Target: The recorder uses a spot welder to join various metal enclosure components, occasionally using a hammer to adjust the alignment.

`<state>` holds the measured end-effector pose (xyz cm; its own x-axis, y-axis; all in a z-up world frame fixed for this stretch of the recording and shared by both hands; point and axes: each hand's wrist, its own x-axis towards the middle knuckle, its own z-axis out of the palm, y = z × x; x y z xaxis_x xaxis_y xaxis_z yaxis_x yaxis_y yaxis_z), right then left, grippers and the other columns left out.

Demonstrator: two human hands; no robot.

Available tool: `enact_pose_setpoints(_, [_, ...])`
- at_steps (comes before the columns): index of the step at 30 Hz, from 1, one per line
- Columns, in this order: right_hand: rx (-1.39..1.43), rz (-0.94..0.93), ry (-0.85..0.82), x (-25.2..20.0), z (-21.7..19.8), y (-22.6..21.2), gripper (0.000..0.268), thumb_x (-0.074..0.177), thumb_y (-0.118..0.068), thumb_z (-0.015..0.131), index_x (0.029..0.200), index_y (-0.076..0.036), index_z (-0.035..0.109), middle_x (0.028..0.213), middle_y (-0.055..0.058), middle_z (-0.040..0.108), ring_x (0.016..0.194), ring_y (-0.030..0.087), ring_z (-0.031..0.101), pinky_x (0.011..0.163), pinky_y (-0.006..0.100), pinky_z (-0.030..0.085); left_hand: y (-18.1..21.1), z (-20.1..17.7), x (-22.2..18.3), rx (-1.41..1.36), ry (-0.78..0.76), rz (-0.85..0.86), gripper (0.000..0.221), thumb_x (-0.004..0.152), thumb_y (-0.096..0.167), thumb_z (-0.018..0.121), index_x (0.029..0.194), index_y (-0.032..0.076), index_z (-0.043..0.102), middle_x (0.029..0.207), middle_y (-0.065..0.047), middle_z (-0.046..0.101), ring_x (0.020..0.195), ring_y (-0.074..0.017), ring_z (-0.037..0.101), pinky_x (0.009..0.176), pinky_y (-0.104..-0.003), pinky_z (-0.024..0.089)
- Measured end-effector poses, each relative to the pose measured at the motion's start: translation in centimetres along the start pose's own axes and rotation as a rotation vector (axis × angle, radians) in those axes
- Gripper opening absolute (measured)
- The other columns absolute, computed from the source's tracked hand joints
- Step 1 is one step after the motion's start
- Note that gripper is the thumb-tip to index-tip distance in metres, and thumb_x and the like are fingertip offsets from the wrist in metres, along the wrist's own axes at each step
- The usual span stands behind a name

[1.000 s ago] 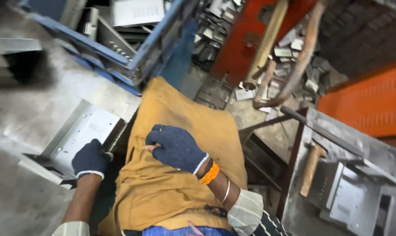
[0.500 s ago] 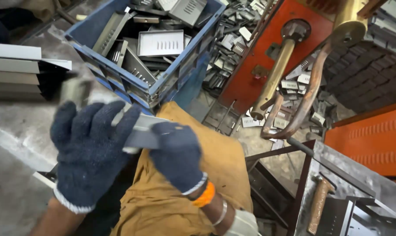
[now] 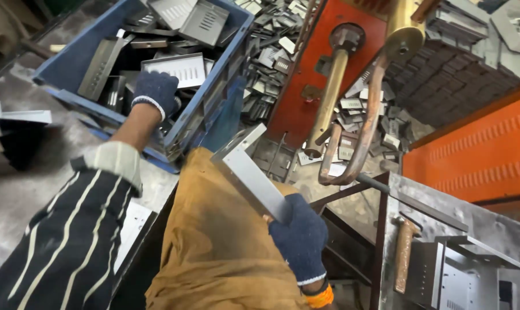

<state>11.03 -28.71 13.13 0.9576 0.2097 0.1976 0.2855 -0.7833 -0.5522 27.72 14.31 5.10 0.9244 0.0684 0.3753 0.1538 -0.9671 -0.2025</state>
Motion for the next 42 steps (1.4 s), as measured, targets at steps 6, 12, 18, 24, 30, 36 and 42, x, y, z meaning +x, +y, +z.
enact_pose_setpoints(6, [0.092,0.014,-0.007,0.0,-0.7,-1.3,0.05,0.06,-0.029,0.092,0.101,-0.011,0.07,0.071,0.013,0.07,0.064,0.033,0.069,0.059,0.044,0.053,-1.5,-2.3,2.6,-0.004,-0.312,0.079,0.027,0.077,0.039,0.079,0.095,0.019,0.079,0.096,-0.012,0.077,0.09,-0.0336,0.074,0.076,-0.049,0.057])
enact_pose_setpoints(12, [0.498,0.228,-0.067,1.5,-3.7,-5.7,0.033,0.07,-0.019,0.091,0.09,-0.002,0.07,0.069,0.008,0.068,0.06,0.02,0.061,0.057,0.036,0.05,-4.4,-9.5,-2.2,-0.887,0.493,-0.142,0.038,0.102,0.034,0.08,0.114,0.0,0.07,0.1,-0.015,0.073,0.083,-0.0301,0.071,0.078,-0.039,0.056])
enact_pose_setpoints(18, [1.025,0.212,0.075,-0.3,-9.6,-8.3,0.036,0.077,-0.011,0.082,0.108,0.0,0.067,0.094,0.008,0.071,0.079,0.018,0.065,0.069,0.034,0.054,-1.9,-7.3,-4.8,-2.15,0.395,-0.178,0.043,0.106,0.028,0.073,0.129,-0.005,0.056,0.106,-0.008,0.066,0.087,-0.0187,0.062,0.083,-0.033,0.058])
enact_pose_setpoints(24, [1.225,0.269,0.174,-1.3,-11.8,-2.9,0.041,0.083,-0.015,0.076,0.118,0.0,0.063,0.106,0.01,0.069,0.09,0.02,0.066,0.078,0.036,0.055,15.2,-10.1,-9.8,-3.062,-0.318,-0.204,0.048,0.101,0.037,0.067,0.126,-0.003,0.057,0.088,-0.007,0.059,0.063,-0.0156,0.054,0.058,-0.029,0.046])
enact_pose_setpoints(30, [1.39,0.297,0.302,0.0,-12.2,3.9,0.046,0.09,-0.02,0.07,0.128,0.0,0.058,0.118,0.012,0.067,0.102,0.022,0.067,0.088,0.038,0.055,26.3,-9.2,-14.4,-3.449,-0.692,-0.118,0.057,0.107,0.049,0.058,0.132,-0.002,0.058,0.07,0.001,0.047,0.052,-0.0101,0.042,0.046,-0.026,0.035])
enact_pose_setpoints(36, [1.593,0.314,0.403,1.2,-8.5,2.2,0.051,0.096,-0.025,0.064,0.139,0.001,0.053,0.131,0.014,0.065,0.114,0.025,0.067,0.098,0.04,0.056,32.8,-7.2,-16.3,-3.476,-0.655,-0.588,0.063,0.085,0.072,0.052,0.107,0.013,0.061,0.066,0.004,0.041,0.051,-0.0127,0.042,0.043,-0.028,0.034])
enact_pose_setpoints(42, [1.54,0.412,0.382,-1.4,-5.2,1.4,0.055,0.097,-0.022,0.065,0.146,-0.002,0.049,0.137,0.009,0.06,0.122,0.022,0.061,0.102,0.041,0.05,34.2,-12.2,-16.2,-2.395,-0.271,-1.067,0.059,0.094,0.075,0.051,0.085,0.017,0.06,0.063,0.001,0.052,0.049,-0.0125,0.052,0.04,-0.029,0.039])
